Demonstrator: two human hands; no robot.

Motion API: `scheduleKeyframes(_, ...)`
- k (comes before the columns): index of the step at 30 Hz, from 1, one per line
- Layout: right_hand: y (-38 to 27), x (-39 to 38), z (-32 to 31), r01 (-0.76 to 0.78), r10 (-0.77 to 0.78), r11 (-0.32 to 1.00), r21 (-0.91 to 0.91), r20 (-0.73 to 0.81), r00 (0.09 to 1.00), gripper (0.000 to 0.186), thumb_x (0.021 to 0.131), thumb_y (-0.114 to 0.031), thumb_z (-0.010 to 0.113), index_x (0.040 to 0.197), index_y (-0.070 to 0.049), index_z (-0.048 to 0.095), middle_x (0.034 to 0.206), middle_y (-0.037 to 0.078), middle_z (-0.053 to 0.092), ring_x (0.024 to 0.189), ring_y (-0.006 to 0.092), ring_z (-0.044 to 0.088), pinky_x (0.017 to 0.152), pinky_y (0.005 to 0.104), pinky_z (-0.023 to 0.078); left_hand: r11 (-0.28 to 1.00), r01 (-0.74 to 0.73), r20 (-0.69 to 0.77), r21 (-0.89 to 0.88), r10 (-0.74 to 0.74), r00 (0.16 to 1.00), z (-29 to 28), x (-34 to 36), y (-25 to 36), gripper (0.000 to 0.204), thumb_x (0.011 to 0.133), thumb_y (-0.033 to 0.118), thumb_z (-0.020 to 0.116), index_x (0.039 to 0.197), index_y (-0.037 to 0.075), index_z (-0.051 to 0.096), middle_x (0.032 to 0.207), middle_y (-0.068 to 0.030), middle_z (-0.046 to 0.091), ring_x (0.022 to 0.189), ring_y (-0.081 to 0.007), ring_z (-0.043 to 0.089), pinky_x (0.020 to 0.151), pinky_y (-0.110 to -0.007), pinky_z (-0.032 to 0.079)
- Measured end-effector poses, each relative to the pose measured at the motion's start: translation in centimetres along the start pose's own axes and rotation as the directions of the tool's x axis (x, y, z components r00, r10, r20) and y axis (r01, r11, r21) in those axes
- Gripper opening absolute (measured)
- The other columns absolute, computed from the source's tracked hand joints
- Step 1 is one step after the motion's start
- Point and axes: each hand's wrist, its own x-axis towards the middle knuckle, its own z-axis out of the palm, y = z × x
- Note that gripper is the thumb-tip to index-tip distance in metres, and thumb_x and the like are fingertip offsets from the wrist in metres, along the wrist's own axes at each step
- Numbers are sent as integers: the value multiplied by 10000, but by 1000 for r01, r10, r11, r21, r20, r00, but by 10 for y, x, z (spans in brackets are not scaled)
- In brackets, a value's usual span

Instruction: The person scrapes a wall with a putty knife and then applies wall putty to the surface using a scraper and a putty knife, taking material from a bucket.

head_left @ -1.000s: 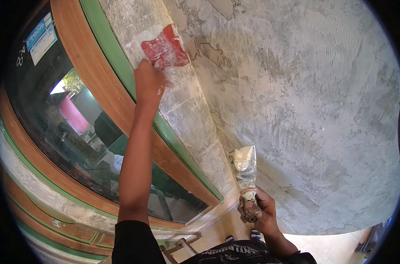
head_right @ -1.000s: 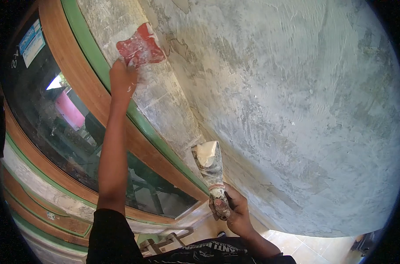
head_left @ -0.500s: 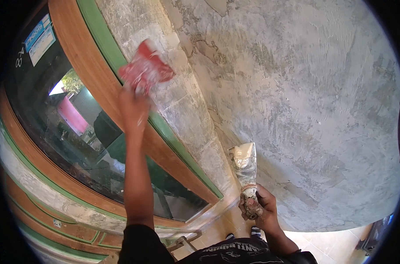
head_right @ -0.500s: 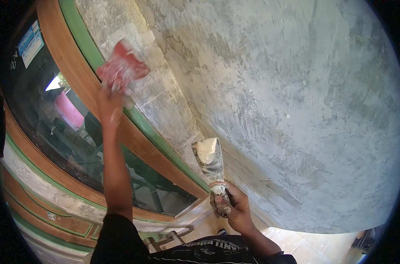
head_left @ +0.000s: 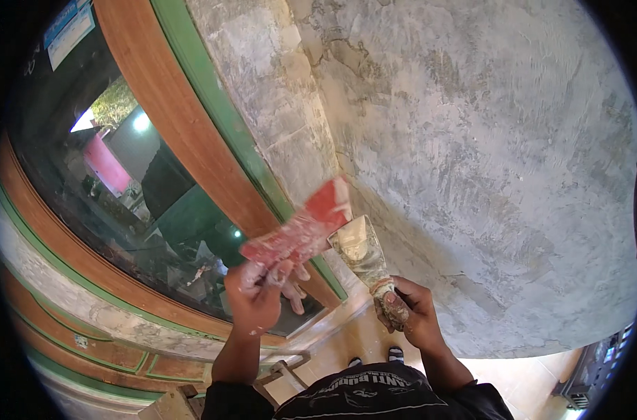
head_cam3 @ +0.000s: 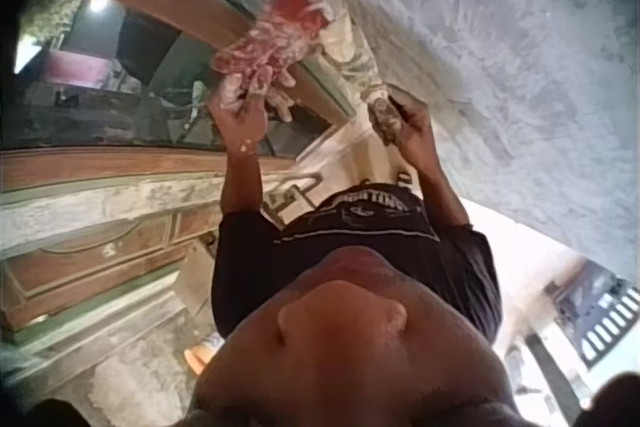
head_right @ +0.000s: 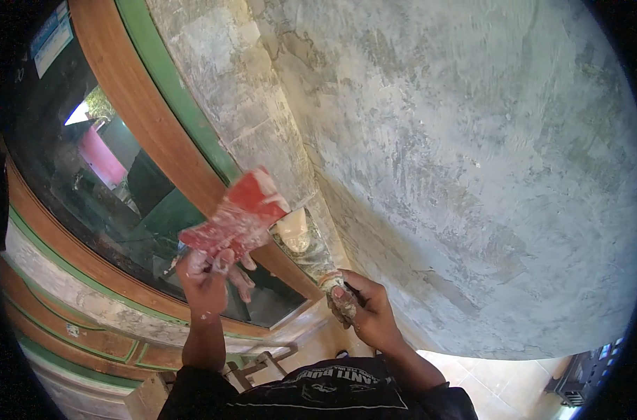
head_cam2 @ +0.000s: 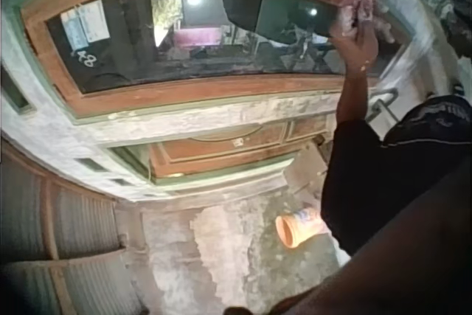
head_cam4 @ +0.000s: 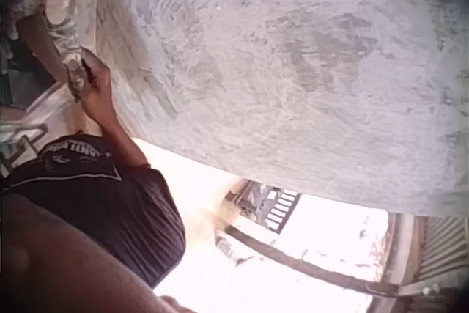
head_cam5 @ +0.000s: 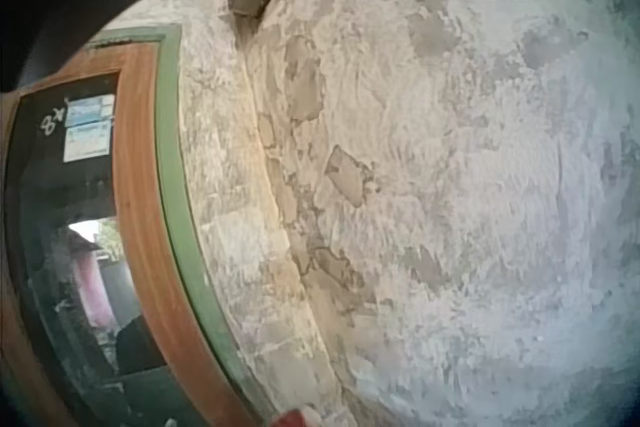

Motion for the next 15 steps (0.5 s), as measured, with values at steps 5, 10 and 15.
scheduleKeyframes(5, -5, 6, 5, 97, -97, 995, 13, 26, 995, 269, 947, -236, 507, 1040, 8, 572, 701, 0, 522, 547, 51, 438, 471, 202, 339, 992, 109, 24, 67, -110, 994, -18, -17, -25, 186, 905, 35, 506, 1016, -101, 569, 838, -139, 638, 484, -158, 594, 394, -236, 483)
scheduleKeyframes(10, -3, 3, 5, 117, -117, 993, -2, 37, 993, 315, 931, -290, 527, 1014, 10, 576, 695, 15, 538, 523, 55, 452, 456, 192, 331, 889, 277, -67, -364, -321, 945, -51, -13, -50, 299, 916, 145, 488, 1160, -28, 466, 957, -174, 582, 374, -153, 487, 331, -246, 441)
scheduleKeyframes(15, -4, -10, 23, -335, 309, 942, 0, 384, 870, 327, 938, -258, 507, 1052, 41, 573, 682, 21, 538, 489, 58, 450, 440, 192, 324, 200, 279, 305, -939, 113, 945, -40, 0, -80, 216, 929, 192, 469, 1015, 5, 405, 831, -101, 414, 353, -151, 374, 313, -243, 402)
